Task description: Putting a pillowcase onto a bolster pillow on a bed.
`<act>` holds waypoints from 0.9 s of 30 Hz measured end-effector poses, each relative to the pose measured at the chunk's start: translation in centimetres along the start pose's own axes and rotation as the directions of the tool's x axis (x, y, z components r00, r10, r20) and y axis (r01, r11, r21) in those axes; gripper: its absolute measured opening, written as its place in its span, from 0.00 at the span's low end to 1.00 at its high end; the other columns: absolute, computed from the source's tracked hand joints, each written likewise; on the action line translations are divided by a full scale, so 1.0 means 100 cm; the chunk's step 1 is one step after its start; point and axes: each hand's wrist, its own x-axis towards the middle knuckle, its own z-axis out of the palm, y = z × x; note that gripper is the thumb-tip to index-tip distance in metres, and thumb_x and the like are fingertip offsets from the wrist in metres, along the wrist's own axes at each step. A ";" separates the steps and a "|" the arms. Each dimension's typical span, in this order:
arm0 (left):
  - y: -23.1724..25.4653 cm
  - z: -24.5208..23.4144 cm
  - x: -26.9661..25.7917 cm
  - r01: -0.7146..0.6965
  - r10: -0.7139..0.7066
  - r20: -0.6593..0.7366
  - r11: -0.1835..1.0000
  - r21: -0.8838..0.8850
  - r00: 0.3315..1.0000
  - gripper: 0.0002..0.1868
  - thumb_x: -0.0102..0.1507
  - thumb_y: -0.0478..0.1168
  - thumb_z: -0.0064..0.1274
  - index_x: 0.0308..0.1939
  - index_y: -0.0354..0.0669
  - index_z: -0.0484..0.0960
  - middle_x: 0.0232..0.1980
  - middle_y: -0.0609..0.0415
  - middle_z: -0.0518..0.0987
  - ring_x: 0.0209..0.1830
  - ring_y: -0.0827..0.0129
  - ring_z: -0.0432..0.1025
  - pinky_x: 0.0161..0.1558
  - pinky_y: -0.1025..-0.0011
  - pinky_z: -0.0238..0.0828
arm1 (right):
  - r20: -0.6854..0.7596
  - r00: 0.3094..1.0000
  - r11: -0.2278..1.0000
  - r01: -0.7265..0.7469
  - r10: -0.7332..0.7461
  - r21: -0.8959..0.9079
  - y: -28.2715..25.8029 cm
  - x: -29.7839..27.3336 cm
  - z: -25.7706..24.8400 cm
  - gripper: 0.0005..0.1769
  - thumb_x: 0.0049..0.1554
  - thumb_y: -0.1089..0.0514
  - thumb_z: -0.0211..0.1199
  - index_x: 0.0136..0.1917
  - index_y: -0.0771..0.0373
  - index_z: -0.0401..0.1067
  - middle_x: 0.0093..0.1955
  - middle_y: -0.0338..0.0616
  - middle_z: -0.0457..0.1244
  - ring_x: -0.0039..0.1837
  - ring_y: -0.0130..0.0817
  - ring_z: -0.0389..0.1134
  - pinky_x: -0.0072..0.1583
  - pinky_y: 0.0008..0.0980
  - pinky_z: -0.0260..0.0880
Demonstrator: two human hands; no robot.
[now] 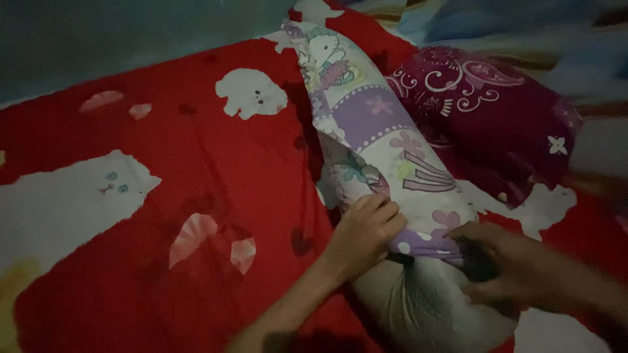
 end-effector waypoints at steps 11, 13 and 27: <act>-0.010 -0.019 0.013 0.067 -0.052 0.122 0.991 -0.118 0.991 0.20 0.50 0.36 0.64 0.46 0.42 0.79 0.44 0.52 0.75 0.52 0.57 0.67 0.52 0.59 0.64 | -0.634 0.653 0.838 0.002 -0.414 -0.546 -0.036 0.012 0.068 0.23 0.42 0.61 0.69 0.54 0.55 0.73 0.43 0.43 0.66 0.47 0.44 0.64 0.46 0.42 0.65; -0.010 -0.033 0.025 0.119 -0.039 0.284 0.956 -0.269 0.958 0.32 0.47 0.44 0.70 0.50 0.35 0.76 0.46 0.48 0.73 0.52 0.53 0.64 0.48 0.57 0.64 | -0.709 0.406 0.791 0.060 -0.576 -0.609 -0.024 0.021 0.064 0.14 0.43 0.64 0.67 0.45 0.61 0.74 0.38 0.47 0.65 0.41 0.47 0.64 0.42 0.46 0.63; 0.012 0.009 -0.011 0.153 -0.138 0.067 0.920 -0.361 0.988 0.22 0.46 0.32 0.64 0.44 0.39 0.79 0.44 0.52 0.78 0.48 0.54 0.69 0.49 0.60 0.64 | -0.607 0.698 0.920 0.213 -0.378 -0.328 -0.025 -0.012 0.070 0.21 0.40 0.58 0.75 0.48 0.60 0.76 0.43 0.48 0.68 0.47 0.45 0.70 0.49 0.44 0.71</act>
